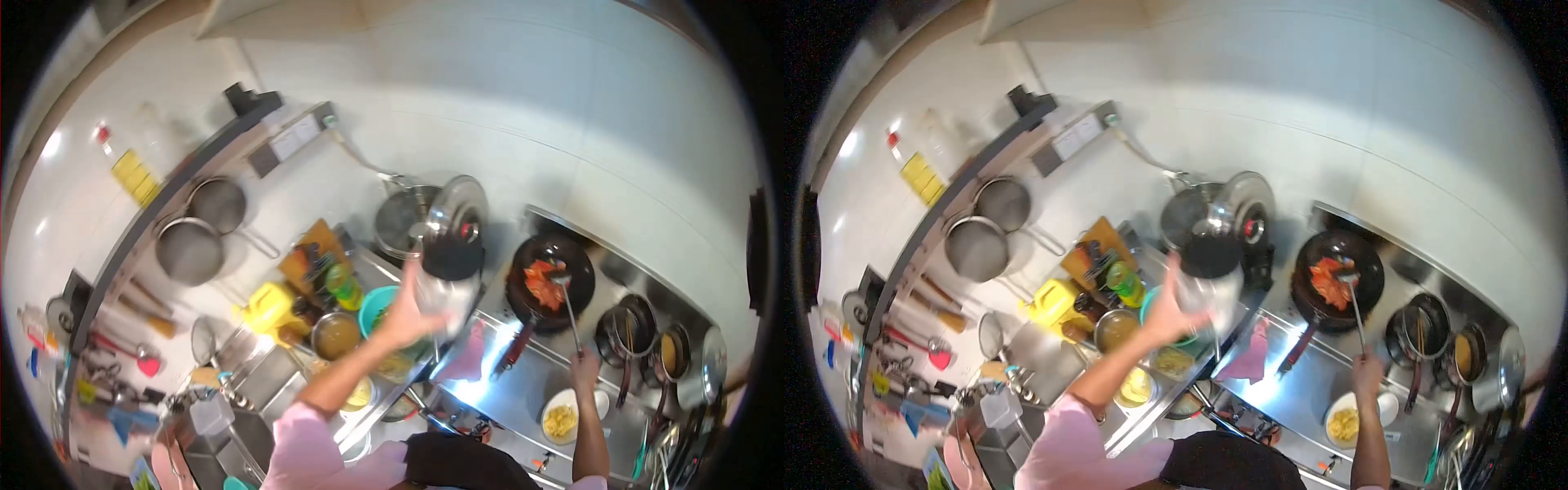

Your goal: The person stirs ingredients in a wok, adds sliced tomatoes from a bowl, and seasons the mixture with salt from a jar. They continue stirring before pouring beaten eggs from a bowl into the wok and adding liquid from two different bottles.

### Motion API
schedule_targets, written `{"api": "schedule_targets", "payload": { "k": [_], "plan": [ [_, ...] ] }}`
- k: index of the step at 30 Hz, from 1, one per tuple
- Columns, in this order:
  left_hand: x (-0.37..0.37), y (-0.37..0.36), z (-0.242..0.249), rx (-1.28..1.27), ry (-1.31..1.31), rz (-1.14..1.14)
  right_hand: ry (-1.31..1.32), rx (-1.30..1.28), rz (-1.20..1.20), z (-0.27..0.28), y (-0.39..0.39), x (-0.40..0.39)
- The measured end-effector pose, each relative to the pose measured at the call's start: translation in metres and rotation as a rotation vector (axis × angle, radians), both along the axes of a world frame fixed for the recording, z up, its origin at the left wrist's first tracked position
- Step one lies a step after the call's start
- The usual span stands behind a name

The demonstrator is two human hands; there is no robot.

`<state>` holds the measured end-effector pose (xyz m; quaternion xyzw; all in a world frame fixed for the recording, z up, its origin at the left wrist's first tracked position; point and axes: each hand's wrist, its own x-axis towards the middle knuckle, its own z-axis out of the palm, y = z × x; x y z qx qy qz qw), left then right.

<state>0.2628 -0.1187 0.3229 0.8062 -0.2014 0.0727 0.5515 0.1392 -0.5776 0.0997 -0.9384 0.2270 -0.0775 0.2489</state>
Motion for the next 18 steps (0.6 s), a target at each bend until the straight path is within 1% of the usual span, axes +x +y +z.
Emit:
{"api": "schedule_targets", "payload": {
  "k": [1,2,3,4,5,6,7,8,9,10,11,12,14,15,17,18],
  "plan": [
    [0.015,0.017,0.057,0.054,-0.124,0.165,-0.107,-0.247,0.042,0.007,-0.007,-0.001],
    [0.039,0.042,0.102,0.118,-0.155,0.285,-0.214,-0.495,0.07,0.013,-0.012,-0.002],
    [0.052,0.053,0.148,-0.059,-0.243,0.283,-0.047,-0.39,0.058,0.01,-0.019,0.003],
    [0.073,0.072,0.187,-0.086,-0.344,0.457,0.127,-0.287,0.035,0.003,-0.022,0.008],
    [0.096,0.094,0.223,-0.043,-0.497,0.58,0.31,-0.18,-0.004,-0.006,-0.025,0.008],
    [0.119,0.116,0.259,0.004,-0.641,0.724,0.168,-0.176,0.064,-0.032,-0.03,0.006],
    [0.137,0.141,0.286,0.151,-0.735,0.799,0.034,-0.18,0.113,-0.066,-0.038,0.002],
    [0.157,0.166,0.311,0.168,-0.804,0.858,0.042,-0.304,0.146,-0.1,-0.05,0.001],
    [0.177,0.189,0.328,0.171,-0.863,0.906,-0.096,-0.258,0.157,-0.119,-0.053,0.003],
    [0.211,0.238,0.342,0.193,-0.911,1.003,0.113,-0.084,0.103,-0.072,-0.035,0.002],
    [0.243,0.283,0.357,0.213,-0.954,1.104,0.166,-0.11,0.112,-0.028,-0.018,-0.005],
    [0.252,0.307,0.361,0.215,-1.076,1.129,0.214,-0.131,0.139,0.012,-0.006,-0.012],
    [0.247,0.323,0.354,0.377,-0.96,1.395,0.283,-0.155,0.174,0.089,0.001,-0.034],
    [0.249,0.329,0.349,0.357,-0.953,1.332,0.318,-0.169,0.203,0.115,0.002,-0.042],
    [0.254,0.343,0.339,0.32,-0.937,1.219,0.317,-0.175,0.237,0.141,0.001,-0.05],
    [0.261,0.35,0.334,0.328,-0.864,1.26,0.313,-0.179,0.254,0.147,0.001,-0.052]
  ]
}}
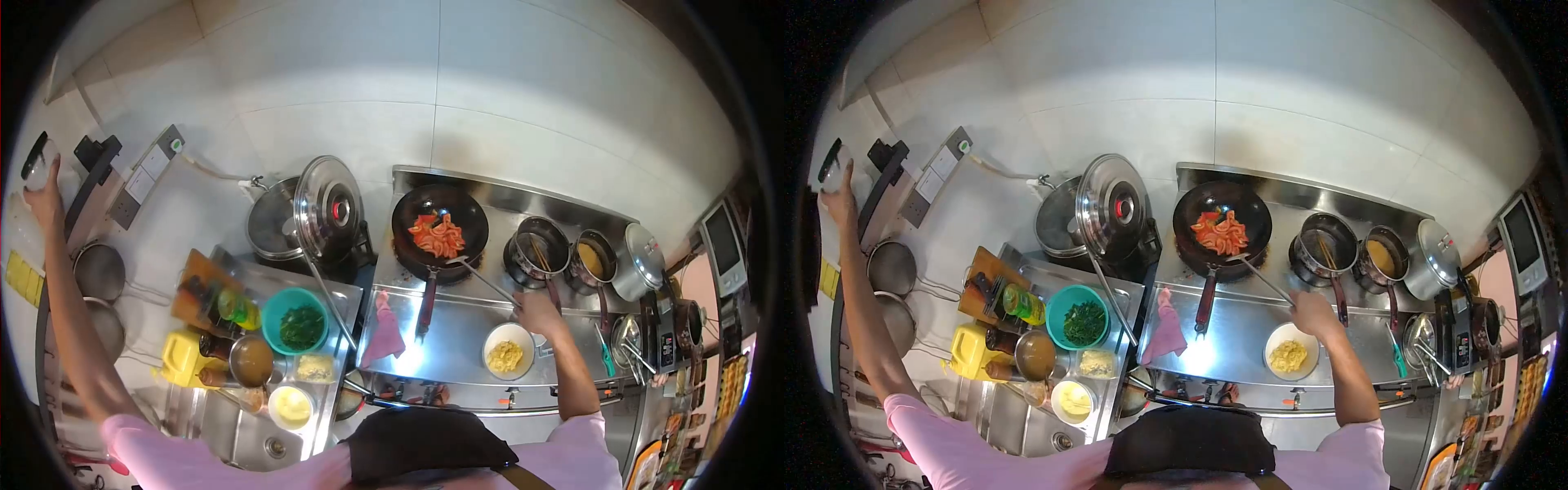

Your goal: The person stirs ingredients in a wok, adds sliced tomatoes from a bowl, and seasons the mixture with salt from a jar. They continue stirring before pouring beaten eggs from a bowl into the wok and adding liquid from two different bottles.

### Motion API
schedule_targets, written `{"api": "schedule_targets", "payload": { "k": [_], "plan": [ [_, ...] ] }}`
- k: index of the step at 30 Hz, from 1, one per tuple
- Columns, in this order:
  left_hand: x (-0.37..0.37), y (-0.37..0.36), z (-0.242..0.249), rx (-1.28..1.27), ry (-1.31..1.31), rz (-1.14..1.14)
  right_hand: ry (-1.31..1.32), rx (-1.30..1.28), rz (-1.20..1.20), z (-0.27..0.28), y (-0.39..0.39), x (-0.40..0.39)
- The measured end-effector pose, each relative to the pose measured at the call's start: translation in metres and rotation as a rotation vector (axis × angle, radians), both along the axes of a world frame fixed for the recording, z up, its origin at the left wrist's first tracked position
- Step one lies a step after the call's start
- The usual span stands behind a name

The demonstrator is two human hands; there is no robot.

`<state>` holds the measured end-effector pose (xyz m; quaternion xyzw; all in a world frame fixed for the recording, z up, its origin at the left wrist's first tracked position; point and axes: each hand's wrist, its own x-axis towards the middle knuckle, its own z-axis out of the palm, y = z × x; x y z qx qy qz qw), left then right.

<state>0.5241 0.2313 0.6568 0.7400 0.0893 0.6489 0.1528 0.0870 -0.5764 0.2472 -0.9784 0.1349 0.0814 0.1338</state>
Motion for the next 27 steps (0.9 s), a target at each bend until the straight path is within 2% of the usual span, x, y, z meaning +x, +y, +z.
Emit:
{"api": "schedule_targets", "payload": {
  "k": [3,5,10,13,14,16,19,22,24,26,27],
  "plan": [
    [0.013,0.005,-0.012,-0.092,0.15,0.092,0.042,-0.052,-0.03,-0.059,0.008,0.035],
    [0.021,0.007,-0.013,-0.103,0.221,0.119,-0.069,0.052,-0.139,-0.091,0.022,0.062],
    [0.029,0.013,-0.008,-0.011,0.303,0.085,-0.287,0.176,-0.373,-0.109,0.045,0.097],
    [0.018,0.002,-0.016,0.124,0.22,0.073,-0.29,0.13,-0.216,-0.113,0.036,0.114],
    [0.014,-0.004,-0.024,0.317,0.012,0.16,-0.225,0.125,-0.187,-0.107,0.034,0.109],
    [-0.035,-0.06,-0.045,0.385,-0.105,-0.043,-0.096,0.11,-0.129,-0.089,0.027,0.094],
    [-0.108,-0.153,-0.104,0.329,-0.108,-0.41,-0.259,0.223,-0.121,-0.08,0.001,0.063],
    [-0.154,-0.22,-0.181,0.196,0.069,-0.734,-0.102,0.823,-0.588,-0.023,-0.011,0.062],
    [-0.174,-0.25,-0.245,0.097,0.309,-0.821,0.005,0.816,-0.605,0.013,-0.029,0.074],
    [-0.196,-0.292,-0.311,-0.136,0.527,-0.98,0.097,0.751,-0.551,0.034,-0.053,0.091],
    [-0.211,-0.318,-0.332,-0.158,0.544,-1.108,0.175,0.705,-0.525,0.04,-0.065,0.103]
  ]
}}
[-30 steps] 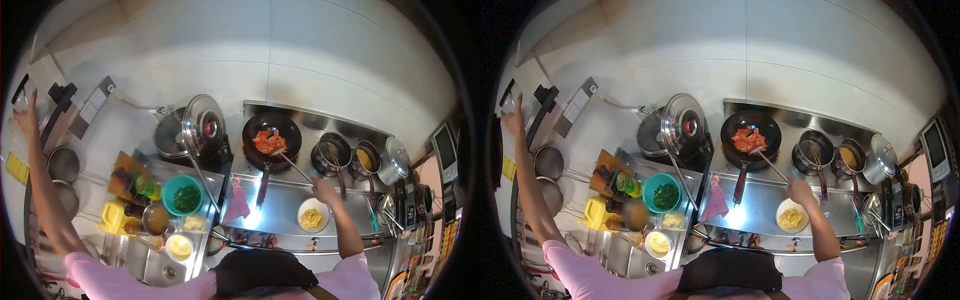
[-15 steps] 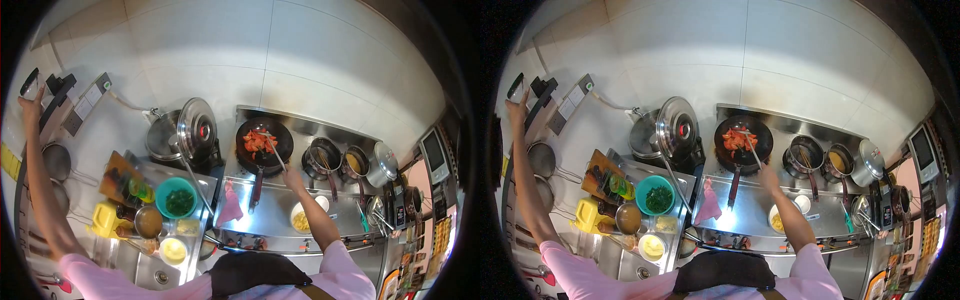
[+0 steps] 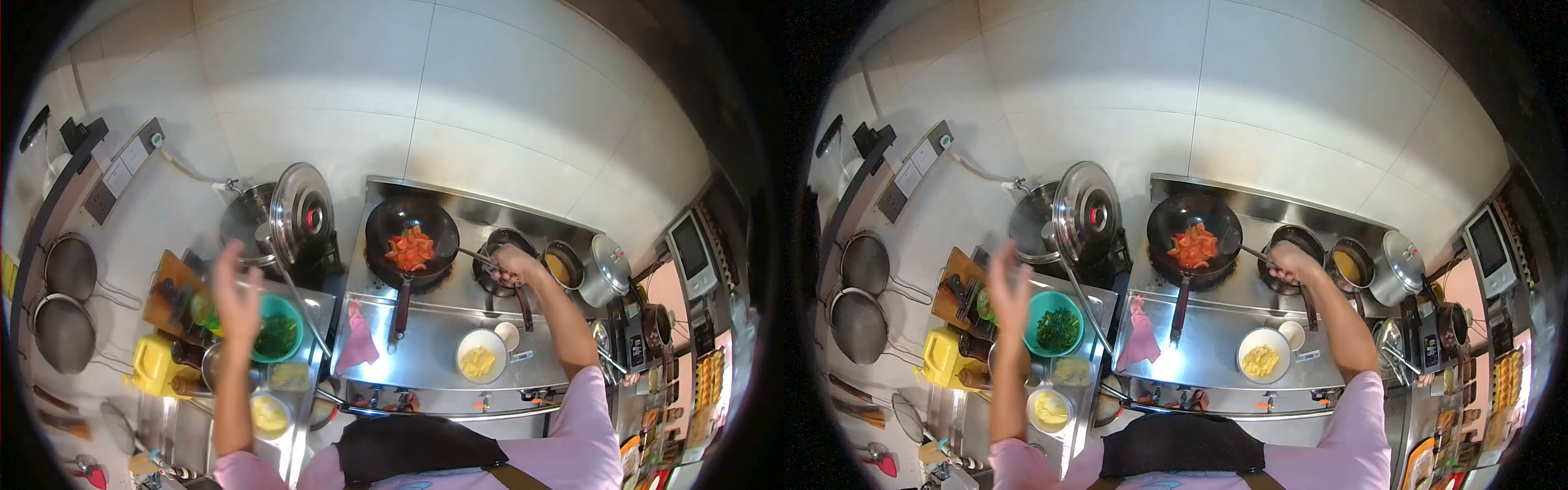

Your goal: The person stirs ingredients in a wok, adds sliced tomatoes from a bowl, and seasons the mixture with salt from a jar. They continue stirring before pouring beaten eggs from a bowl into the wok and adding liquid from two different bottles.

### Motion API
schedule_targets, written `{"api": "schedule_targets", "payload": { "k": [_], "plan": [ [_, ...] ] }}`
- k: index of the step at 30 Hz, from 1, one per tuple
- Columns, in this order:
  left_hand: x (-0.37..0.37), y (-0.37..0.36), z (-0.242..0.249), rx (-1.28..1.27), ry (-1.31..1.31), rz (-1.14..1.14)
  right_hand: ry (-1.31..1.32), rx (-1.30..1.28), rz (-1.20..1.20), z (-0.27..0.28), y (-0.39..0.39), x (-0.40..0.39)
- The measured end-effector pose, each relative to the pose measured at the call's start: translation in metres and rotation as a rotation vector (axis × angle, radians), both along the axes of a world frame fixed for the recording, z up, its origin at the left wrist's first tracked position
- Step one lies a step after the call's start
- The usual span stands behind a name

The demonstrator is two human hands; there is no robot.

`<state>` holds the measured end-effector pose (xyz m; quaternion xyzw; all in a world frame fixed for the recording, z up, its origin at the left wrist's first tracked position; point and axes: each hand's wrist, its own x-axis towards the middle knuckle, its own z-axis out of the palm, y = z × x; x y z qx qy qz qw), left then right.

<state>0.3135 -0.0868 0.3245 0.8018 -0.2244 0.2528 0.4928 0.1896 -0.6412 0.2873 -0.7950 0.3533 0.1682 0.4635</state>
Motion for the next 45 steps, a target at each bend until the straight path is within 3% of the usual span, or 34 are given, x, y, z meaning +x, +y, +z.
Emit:
{"api": "schedule_targets", "payload": {
  "k": [3,4,5,7,9,10,11,12,13,16,18,21,24,27,30,34,37,40,43,45],
  "plan": [
    [-0.044,-0.062,-0.08,-0.166,0.295,-0.186,0.063,0.084,0.102,-0.026,-0.03,0.025],
    [-0.057,-0.077,-0.099,-0.102,0.374,-0.198,0.058,0.134,0.128,-0.032,-0.038,0.031],
    [-0.073,-0.091,-0.11,-0.109,0.424,-0.25,0.109,-0.179,0.184,-0.035,-0.016,0.037],
    [-0.093,-0.098,-0.144,-0.096,0.434,-0.334,-0.16,-0.556,0.373,-0.06,0.003,0.035],
    [-0.108,-0.1,-0.155,-0.002,0.378,-0.348,-0.288,-0.689,0.485,-0.06,-0.007,0.039],
    [-0.117,-0.096,-0.162,-0.05,0.48,-0.331,-0.35,-0.746,0.542,-0.061,-0.014,0.04],
    [-0.127,-0.09,-0.167,-0.093,0.585,-0.318,-0.327,-0.677,0.549,-0.039,-0.022,0.041],
    [-0.137,-0.084,-0.173,-0.133,0.688,-0.307,-0.005,-0.447,0.409,0.015,-0.006,0.045],
    [-0.144,-0.078,-0.188,-0.138,0.71,-0.3,0.113,-0.375,0.466,0.048,-0.005,0.052],
    [-0.153,-0.067,-0.234,-0.14,0.751,-0.279,0.301,-0.381,0.568,0.076,-0.018,0.08],
    [-0.158,-0.066,-0.241,-0.133,0.754,-0.251,0.378,-0.402,0.586,0.073,-0.012,0.092],
    [-0.164,-0.07,-0.247,-0.139,0.754,-0.239,0.175,-0.149,0.465,0.021,-0.003,0.092],
    [-0.167,-0.067,-0.228,-0.096,0.841,-0.249,0.021,-0.147,0.284,0.015,0.017,0.08],
    [-0.172,-0.06,-0.249,-0.163,0.856,-0.247,-0.065,-0.064,0.209,0.022,0.01,0.07],
    [-0.175,-0.057,-0.266,-0.176,0.886,-0.262,0.029,-0.192,0.329,0.045,0.012,0.066],
    [-0.177,-0.058,-0.247,-0.063,0.922,-0.236,0.217,-0.332,0.546,0.049,0.013,0.064],
    [-0.181,-0.065,-0.25,-0.092,0.93,-0.255,0.027,-0.199,0.404,-0.008,0.018,0.064],
    [-0.18,-0.074,-0.233,-0.091,0.984,-0.288,-0.111,-0.118,0.228,-0.024,0.021,0.063],
    [-0.188,-0.076,-0.237,-0.102,1.056,-0.3,-0.182,-0.204,0.191,0.015,0.023,0.054],
    [-0.188,-0.075,-0.241,-0.085,1.073,-0.302,-0.057,-0.288,0.309,0.03,0.012,0.055]
  ]
}}
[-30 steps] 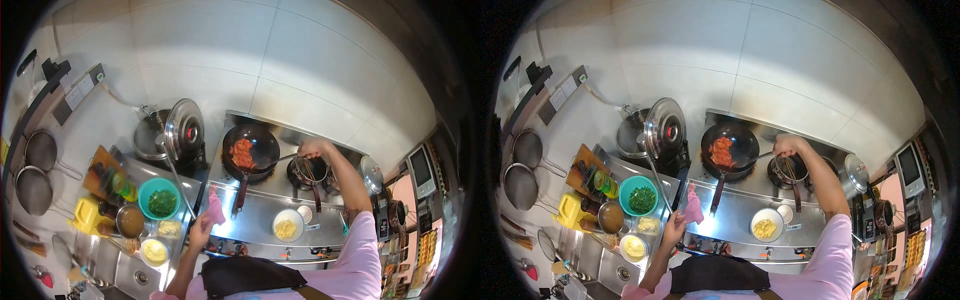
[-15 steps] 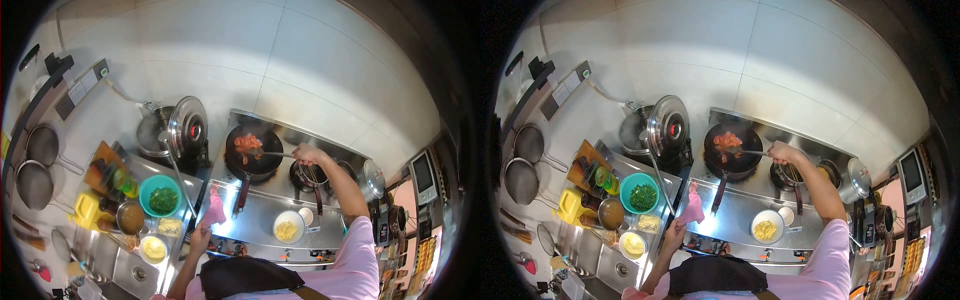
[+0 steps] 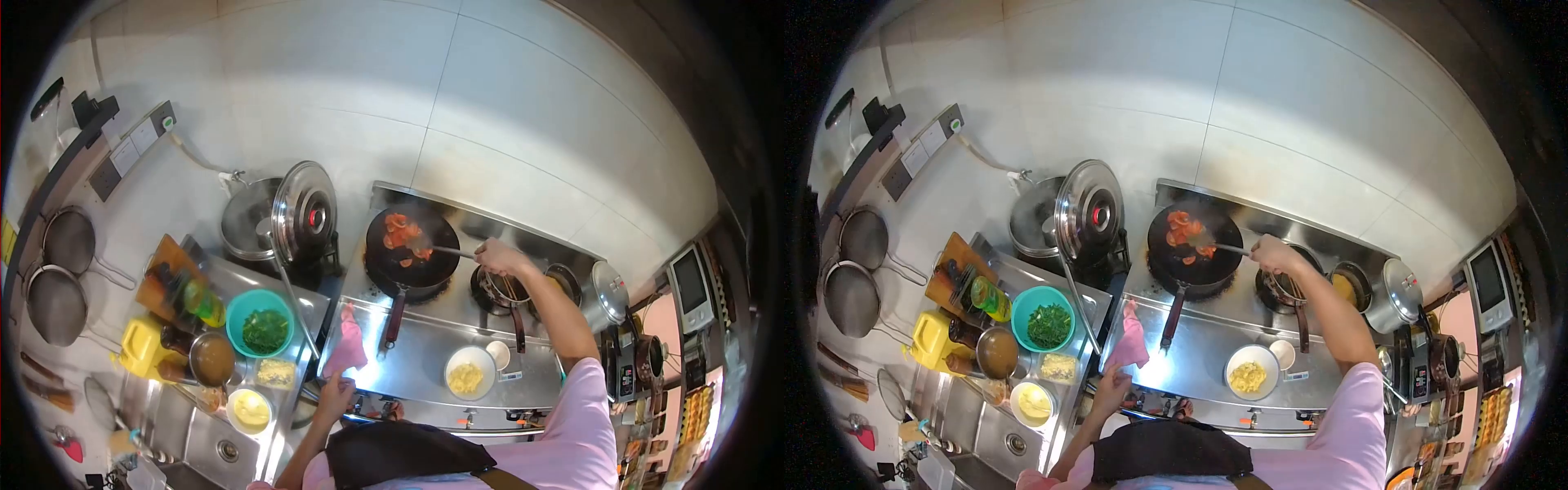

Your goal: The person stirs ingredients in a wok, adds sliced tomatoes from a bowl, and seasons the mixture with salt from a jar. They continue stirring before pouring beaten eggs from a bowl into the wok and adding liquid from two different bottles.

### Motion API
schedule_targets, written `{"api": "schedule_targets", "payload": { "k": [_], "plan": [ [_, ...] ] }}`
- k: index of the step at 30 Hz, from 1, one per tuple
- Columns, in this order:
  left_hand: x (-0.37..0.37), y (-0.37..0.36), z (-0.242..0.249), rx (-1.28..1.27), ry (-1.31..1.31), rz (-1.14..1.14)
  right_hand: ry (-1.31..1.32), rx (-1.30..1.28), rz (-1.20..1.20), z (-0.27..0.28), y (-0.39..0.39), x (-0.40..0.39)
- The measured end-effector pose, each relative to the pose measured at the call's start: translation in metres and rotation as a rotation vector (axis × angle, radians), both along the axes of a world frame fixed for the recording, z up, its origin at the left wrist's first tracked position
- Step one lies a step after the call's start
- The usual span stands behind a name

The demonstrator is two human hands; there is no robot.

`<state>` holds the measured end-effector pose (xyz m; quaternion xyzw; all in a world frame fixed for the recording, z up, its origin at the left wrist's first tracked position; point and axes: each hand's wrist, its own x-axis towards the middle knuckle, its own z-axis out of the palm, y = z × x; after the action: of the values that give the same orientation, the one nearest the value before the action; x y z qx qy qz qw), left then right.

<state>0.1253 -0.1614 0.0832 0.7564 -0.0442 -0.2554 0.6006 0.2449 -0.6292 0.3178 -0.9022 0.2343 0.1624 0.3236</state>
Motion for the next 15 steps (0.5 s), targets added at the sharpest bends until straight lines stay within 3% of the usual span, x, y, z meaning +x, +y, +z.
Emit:
{"api": "schedule_targets", "payload": {
  "k": [3,6,10,12,15],
  "plan": [
    [0.0,0.002,-0.01,0.02,-0.052,-0.029,0.205,-0.249,0.158,0.025,-0.007,0.002],
    [-0.001,0.001,-0.013,0.002,-0.023,0.008,0.278,-0.317,0.212,0.005,-0.013,0.005],
    [0.0,-0.001,-0.035,0.026,-0.145,-0.063,-0.036,-0.24,0.154,-0.049,-0.006,0.002],
    [0.0,-0.006,-0.026,0.067,-0.124,-0.075,-0.096,-0.15,0.032,-0.042,0.002,0.001],
    [-0.001,-0.006,-0.028,0.035,-0.11,-0.047,-0.034,-0.17,0.073,-0.011,-0.001,-0.006]
  ]
}}
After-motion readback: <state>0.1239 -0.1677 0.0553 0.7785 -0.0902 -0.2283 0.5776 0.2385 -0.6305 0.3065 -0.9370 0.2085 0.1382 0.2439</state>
